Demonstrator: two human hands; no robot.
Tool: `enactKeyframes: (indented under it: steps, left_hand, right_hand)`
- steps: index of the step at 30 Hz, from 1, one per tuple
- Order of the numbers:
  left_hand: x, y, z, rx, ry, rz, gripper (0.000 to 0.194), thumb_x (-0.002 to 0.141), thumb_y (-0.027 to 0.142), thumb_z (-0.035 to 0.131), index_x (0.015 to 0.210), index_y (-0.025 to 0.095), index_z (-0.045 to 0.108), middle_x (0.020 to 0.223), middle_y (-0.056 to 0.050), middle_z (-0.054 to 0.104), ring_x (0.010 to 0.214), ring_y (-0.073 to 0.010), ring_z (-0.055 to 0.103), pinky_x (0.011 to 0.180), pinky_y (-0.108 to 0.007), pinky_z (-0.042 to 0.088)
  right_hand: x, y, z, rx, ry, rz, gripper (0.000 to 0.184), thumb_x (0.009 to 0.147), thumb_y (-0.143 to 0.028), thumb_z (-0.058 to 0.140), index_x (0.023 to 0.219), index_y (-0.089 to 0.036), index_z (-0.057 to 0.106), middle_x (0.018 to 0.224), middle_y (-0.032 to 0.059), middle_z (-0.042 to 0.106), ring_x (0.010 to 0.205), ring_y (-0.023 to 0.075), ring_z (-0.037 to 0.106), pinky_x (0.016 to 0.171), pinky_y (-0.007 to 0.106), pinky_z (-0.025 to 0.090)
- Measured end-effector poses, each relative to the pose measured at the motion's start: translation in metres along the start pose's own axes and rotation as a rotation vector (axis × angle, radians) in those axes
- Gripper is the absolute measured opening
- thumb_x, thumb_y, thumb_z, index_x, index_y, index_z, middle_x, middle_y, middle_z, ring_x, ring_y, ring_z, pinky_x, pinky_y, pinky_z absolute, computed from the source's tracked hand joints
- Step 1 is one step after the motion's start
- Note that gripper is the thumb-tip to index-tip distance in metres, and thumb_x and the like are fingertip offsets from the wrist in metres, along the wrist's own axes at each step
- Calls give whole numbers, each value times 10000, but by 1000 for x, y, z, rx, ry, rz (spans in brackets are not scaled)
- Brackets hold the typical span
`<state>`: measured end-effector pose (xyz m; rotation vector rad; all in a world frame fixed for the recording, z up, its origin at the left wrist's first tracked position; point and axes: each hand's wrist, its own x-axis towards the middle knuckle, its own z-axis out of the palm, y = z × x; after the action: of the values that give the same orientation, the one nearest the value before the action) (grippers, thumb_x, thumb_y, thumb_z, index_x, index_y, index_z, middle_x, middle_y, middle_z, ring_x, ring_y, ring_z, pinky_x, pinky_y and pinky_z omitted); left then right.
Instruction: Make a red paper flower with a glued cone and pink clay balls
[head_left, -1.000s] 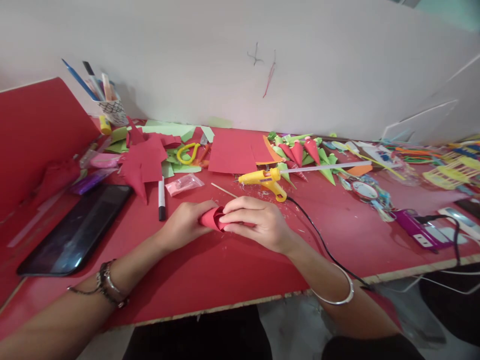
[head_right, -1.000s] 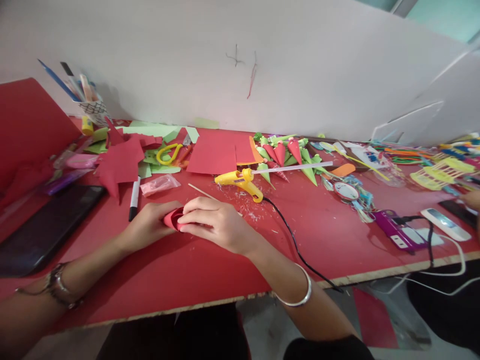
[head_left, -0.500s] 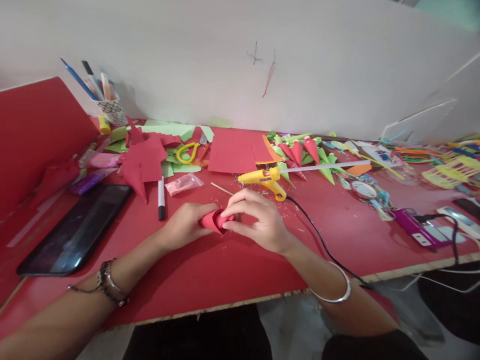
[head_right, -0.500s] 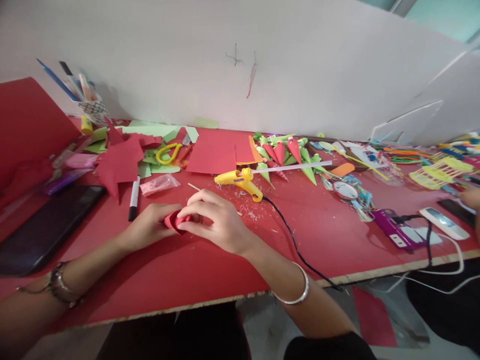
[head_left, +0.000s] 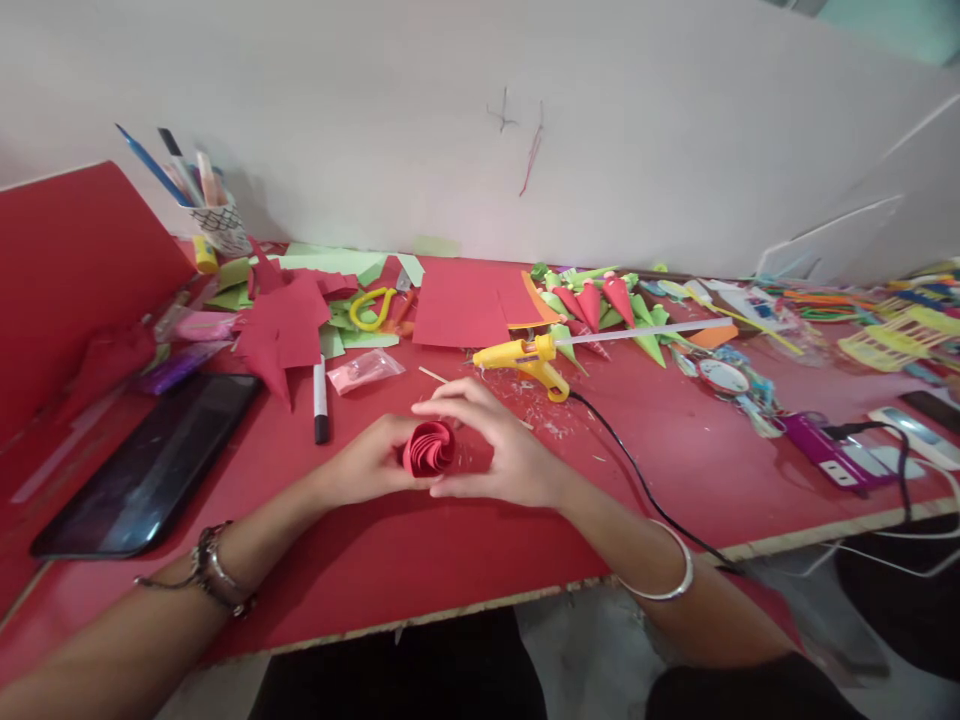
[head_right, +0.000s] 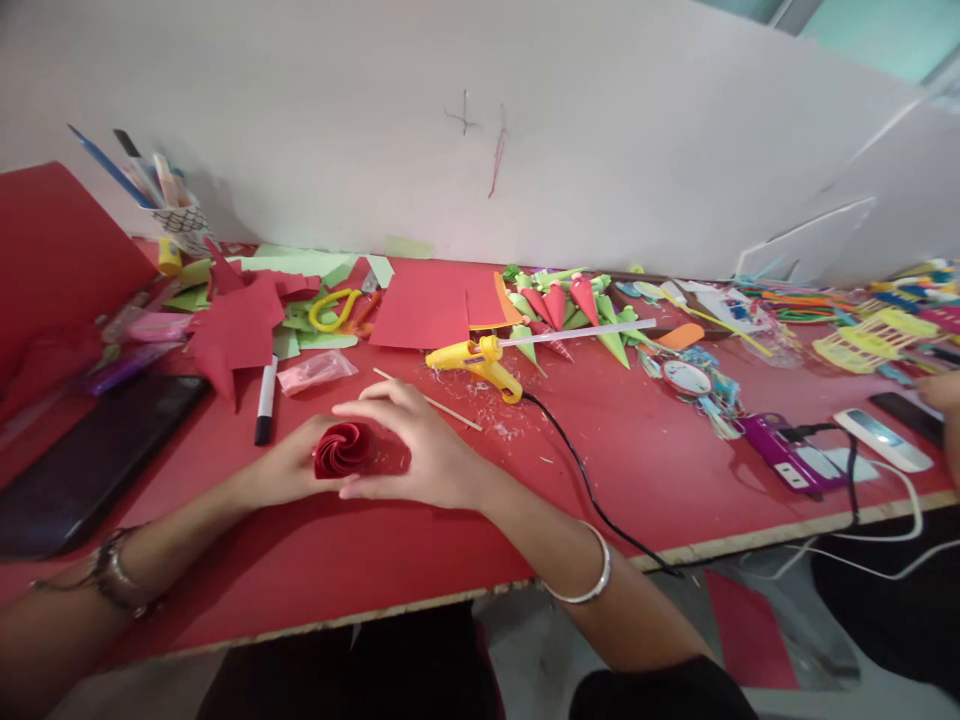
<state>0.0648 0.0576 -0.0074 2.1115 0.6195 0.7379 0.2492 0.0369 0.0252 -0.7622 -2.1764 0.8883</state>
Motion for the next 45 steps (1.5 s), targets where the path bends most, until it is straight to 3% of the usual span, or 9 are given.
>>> enactKeyframes:
  steps: [7, 11, 15, 17, 21, 26, 33, 40, 45]
  left_hand:
    - [0, -2, 0, -37, -38, 50, 253, 707, 269, 625, 572, 138, 456, 503, 72, 362, 463, -52, 328, 425, -155, 301]
    - [0, 1, 1, -27, -37, -29, 149, 725, 280, 612, 768, 152, 548, 657, 34, 523, 574, -85, 477, 542, -189, 415]
    - [-1, -3, -3, 92, -28, -62, 352, 703, 331, 636, 1009, 198, 525, 909, -37, 588, 870, -188, 551, 766, -320, 451]
    - [-2, -6, -9, 144, -8, -71, 423, 696, 360, 638, 1062, 206, 494, 943, -51, 577, 904, -210, 537, 784, -353, 443]
    - [-4, -7, -19, 51, 191, -42, 368, 757, 392, 561, 1045, 186, 462, 837, -28, 523, 707, -141, 505, 640, -266, 444]
    - [-3, -2, -21, -79, 390, 26, 328, 825, 348, 485, 1116, 196, 465, 800, -16, 465, 697, -117, 462, 649, -238, 422]
    - [-2, 1, -18, -94, 373, 6, 332, 799, 299, 539, 1119, 217, 524, 710, 1, 511, 617, -109, 472, 579, -230, 432]
    - [-2, 3, -17, 60, 426, 5, 165, 761, 244, 590, 915, 187, 601, 701, -9, 591, 591, -101, 492, 553, -222, 431]
    - [-2, 8, -17, 81, 411, 41, 54, 756, 196, 588, 802, 168, 598, 680, -11, 592, 638, -113, 540, 568, -228, 448]
  right_hand:
    - [0, 2, 9, 135, -26, 17, 409, 696, -244, 658, 1078, -229, 510, 1080, 38, 454, 1046, 155, 455, 946, 326, 370]
    - [1, 7, 14, 198, 57, 61, 285, 715, -252, 633, 978, -198, 537, 1030, 39, 485, 988, 152, 488, 900, 324, 403]
    - [1, 16, 17, 262, 173, 112, 276, 736, -283, 606, 987, -203, 522, 1003, 33, 535, 955, 153, 520, 857, 317, 431]
    - [1, 20, 18, 292, 216, 162, 297, 764, -303, 571, 1037, -210, 503, 1024, 37, 558, 960, 156, 534, 852, 319, 437]
    - [0, 24, 18, 291, 233, 254, 299, 817, -332, 488, 1088, -208, 479, 1028, 46, 578, 927, 163, 557, 795, 317, 465]
    - [0, 21, 18, 199, 200, 303, 352, 836, -339, 447, 1170, -227, 440, 1078, 53, 569, 994, 184, 537, 866, 370, 437]
    - [2, 17, 20, 210, 134, 241, 414, 784, -285, 542, 1186, -240, 451, 1135, 32, 563, 1047, 181, 515, 913, 368, 404]
    - [1, 12, 19, 190, 97, 289, 420, 763, -362, 562, 1151, -229, 467, 1106, 41, 563, 989, 182, 533, 791, 326, 456]
    - [0, 13, 18, 152, 145, 242, 326, 764, -347, 560, 1054, -211, 500, 1038, 39, 578, 945, 170, 537, 836, 330, 422]
